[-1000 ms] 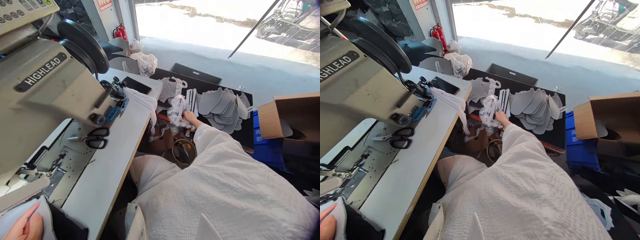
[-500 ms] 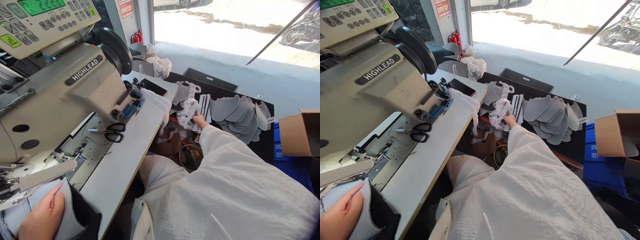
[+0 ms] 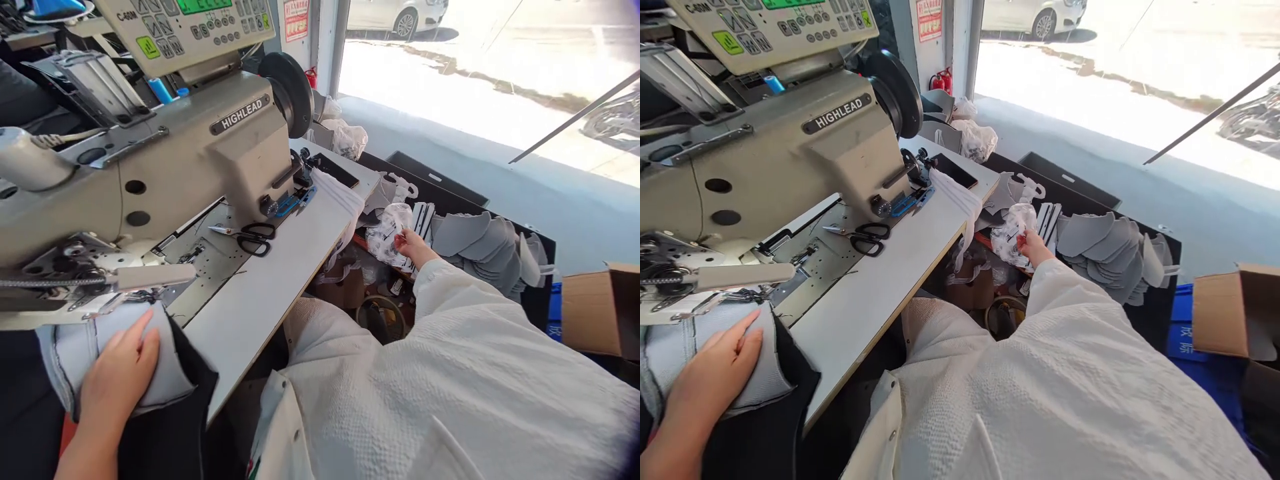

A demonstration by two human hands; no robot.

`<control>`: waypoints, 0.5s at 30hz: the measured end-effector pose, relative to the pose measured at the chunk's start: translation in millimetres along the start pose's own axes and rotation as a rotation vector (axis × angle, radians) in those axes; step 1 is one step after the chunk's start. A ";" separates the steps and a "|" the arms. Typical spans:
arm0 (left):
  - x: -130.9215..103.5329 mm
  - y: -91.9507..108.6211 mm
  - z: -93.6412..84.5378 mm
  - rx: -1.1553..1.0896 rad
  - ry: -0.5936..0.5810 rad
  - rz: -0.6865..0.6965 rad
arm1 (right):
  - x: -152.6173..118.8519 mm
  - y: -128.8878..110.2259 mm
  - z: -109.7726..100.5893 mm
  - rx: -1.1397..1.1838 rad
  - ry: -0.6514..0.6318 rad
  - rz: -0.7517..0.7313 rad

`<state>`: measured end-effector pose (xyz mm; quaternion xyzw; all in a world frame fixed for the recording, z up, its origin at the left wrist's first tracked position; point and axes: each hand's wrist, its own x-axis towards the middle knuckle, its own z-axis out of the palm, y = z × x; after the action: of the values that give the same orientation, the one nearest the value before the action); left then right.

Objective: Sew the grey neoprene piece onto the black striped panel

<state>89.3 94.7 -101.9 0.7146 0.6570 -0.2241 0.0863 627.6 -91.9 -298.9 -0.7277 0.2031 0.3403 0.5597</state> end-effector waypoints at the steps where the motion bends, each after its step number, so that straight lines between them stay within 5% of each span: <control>1: 0.3 -1.1 0.7 -0.014 0.011 0.007 | -13.4 -2.1 9.8 0.060 -0.069 -0.005; 5: 5.8 -7.7 10.8 -0.080 0.121 0.139 | -98.1 18.7 54.6 0.157 -0.444 -0.018; 7: 11.1 -12.3 19.3 -0.100 0.275 0.142 | -146.6 39.4 72.4 0.110 -0.630 -0.137; 10: 20.1 -20.2 30.6 -0.177 0.420 0.267 | -209.1 59.4 106.2 -0.351 -1.224 -0.971; 12: 24.1 -25.3 35.1 -0.242 0.490 0.474 | -244.5 65.1 145.0 -0.475 -1.537 -1.475; 13: 25.0 -27.7 36.4 -0.277 0.501 0.594 | -260.7 67.7 169.3 -0.487 -1.638 -1.588; 15: 24.8 -32.3 37.8 -0.365 0.451 0.762 | -289.3 75.0 221.8 -0.599 -1.708 -1.506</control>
<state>50.8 105.2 -140.6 0.9086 0.3792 0.1031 0.1416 319.1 73.0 -171.9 -0.3027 -0.8069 0.3351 0.3808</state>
